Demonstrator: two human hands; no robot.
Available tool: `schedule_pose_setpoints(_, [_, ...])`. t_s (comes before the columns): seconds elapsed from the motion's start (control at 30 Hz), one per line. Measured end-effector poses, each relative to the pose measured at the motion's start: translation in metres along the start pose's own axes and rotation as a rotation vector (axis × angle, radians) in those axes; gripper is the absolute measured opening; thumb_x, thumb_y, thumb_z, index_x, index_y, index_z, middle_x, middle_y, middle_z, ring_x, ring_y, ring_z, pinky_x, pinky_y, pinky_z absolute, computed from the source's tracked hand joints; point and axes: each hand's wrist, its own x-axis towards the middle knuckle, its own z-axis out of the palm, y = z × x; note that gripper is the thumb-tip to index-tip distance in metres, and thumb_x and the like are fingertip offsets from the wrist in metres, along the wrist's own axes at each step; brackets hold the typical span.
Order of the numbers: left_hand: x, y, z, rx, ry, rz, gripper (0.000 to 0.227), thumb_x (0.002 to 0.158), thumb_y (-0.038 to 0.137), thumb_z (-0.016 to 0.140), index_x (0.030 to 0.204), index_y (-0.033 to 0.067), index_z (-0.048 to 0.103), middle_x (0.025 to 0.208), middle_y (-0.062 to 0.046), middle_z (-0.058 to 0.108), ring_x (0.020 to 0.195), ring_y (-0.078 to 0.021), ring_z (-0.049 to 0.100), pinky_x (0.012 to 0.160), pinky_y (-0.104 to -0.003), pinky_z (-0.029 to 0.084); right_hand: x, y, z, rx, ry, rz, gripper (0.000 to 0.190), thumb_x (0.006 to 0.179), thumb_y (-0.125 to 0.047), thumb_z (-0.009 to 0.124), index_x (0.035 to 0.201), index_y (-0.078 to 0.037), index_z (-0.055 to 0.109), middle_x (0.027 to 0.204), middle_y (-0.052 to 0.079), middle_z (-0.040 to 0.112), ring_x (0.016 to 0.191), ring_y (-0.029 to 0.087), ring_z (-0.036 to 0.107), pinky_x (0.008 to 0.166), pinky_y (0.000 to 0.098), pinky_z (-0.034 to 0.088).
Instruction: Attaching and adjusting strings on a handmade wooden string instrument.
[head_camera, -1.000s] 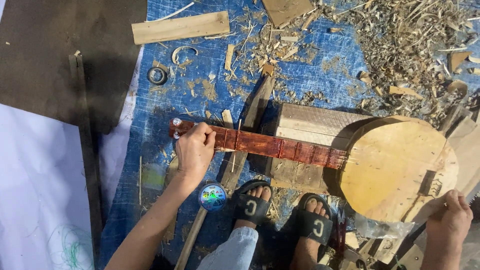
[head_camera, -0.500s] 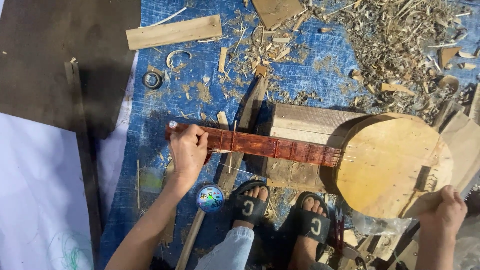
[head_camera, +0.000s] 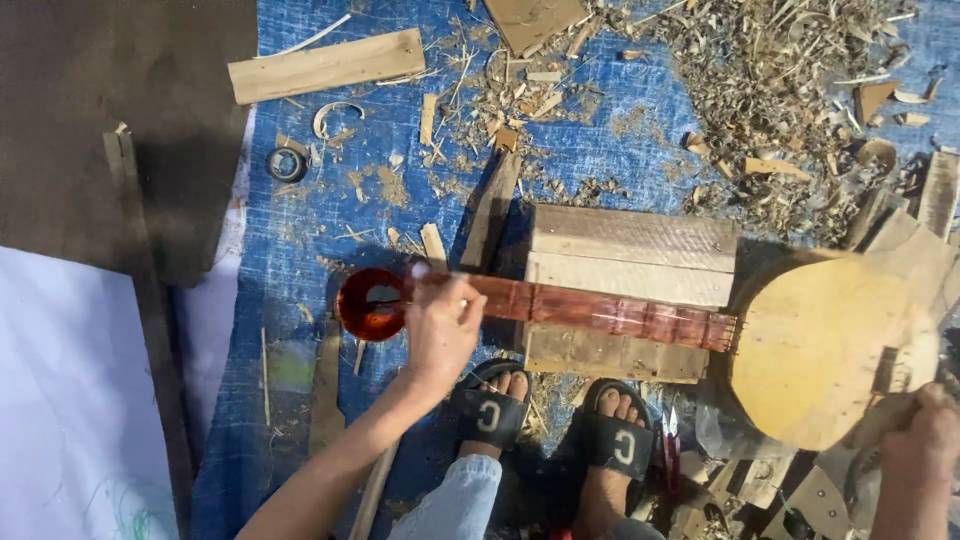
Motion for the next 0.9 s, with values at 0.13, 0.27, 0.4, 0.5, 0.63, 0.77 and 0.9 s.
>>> schedule_pose_setpoints(0.13, [0.011,0.022,-0.004,-0.062,0.017,0.033,0.020,0.077,-0.005,0.074,0.077,0.0052,0.057,0.070,-0.004,0.068,0.052,-0.0196,0.053,0.054,-0.034,0.046,-0.039,0.009,0.019,-0.166,0.049,-0.055,0.023,0.124,-0.013,0.040,0.109,-0.017,0.057,0.096,-0.007,0.049,0.081,0.003,0.046,0.074,0.0195,0.039])
schedule_pose_setpoints(0.27, [0.019,0.033,-0.009,-0.010,0.048,0.162,0.024,0.079,-0.007,0.073,0.079,0.0067,0.054,0.067,-0.002,0.065,0.051,-0.0191,0.054,0.069,-0.033,0.045,-0.029,0.027,0.023,0.144,0.210,0.171,0.017,0.114,-0.021,0.051,0.101,-0.026,0.061,0.087,-0.014,0.056,0.073,-0.001,0.052,0.063,0.0171,0.041])
schedule_pose_setpoints(0.4, [0.018,0.032,-0.010,-0.005,0.049,0.190,0.026,0.079,-0.010,0.073,0.079,0.0070,0.053,0.067,-0.002,0.064,0.052,-0.0165,0.055,0.070,-0.032,0.045,-0.042,0.011,0.035,0.130,0.198,0.140,0.022,0.116,-0.016,0.050,0.096,-0.025,0.052,0.084,-0.015,0.049,0.067,-0.001,0.046,0.059,0.0156,0.037])
schedule_pose_setpoints(0.5, [0.019,0.032,-0.012,0.022,0.046,0.214,0.025,0.081,-0.009,0.075,0.083,0.0072,0.056,0.069,0.000,0.065,0.054,-0.0137,0.055,0.075,-0.032,0.045,-0.065,-0.003,0.040,0.089,0.113,0.035,0.019,0.117,-0.019,0.049,0.099,-0.021,0.054,0.084,-0.010,0.053,0.068,0.001,0.046,0.061,0.0156,0.037])
schedule_pose_setpoints(0.63, [0.025,0.039,-0.018,0.006,0.056,0.227,0.027,0.081,-0.010,0.076,0.081,0.0071,0.056,0.066,0.000,0.062,0.052,-0.0121,0.051,0.071,-0.031,0.045,-0.076,-0.024,0.064,-0.317,0.347,-0.463,0.013,0.113,-0.004,0.050,0.123,0.003,0.051,0.122,0.019,0.055,0.106,0.025,0.054,0.089,0.0364,0.048])
schedule_pose_setpoints(0.77, [0.031,0.045,-0.019,0.045,0.052,0.268,0.027,0.081,-0.012,0.075,0.081,0.0051,0.055,0.065,-0.002,0.060,0.052,-0.0165,0.051,0.067,-0.033,0.046,-0.154,-0.115,0.129,-0.483,0.362,-0.761,0.019,0.107,0.017,0.047,0.125,0.011,0.049,0.117,0.024,0.052,0.105,0.033,0.050,0.092,0.0445,0.044])
schedule_pose_setpoints(0.9, [0.032,0.042,-0.017,0.085,0.055,0.264,0.024,0.082,-0.011,0.077,0.082,0.0051,0.058,0.069,-0.002,0.064,0.054,-0.0154,0.053,0.069,-0.033,0.047,-0.206,-0.151,0.182,-0.495,0.229,-0.816,0.026,0.104,0.022,0.050,0.128,0.013,0.056,0.117,0.027,0.062,0.102,0.034,0.059,0.091,0.0439,0.053])
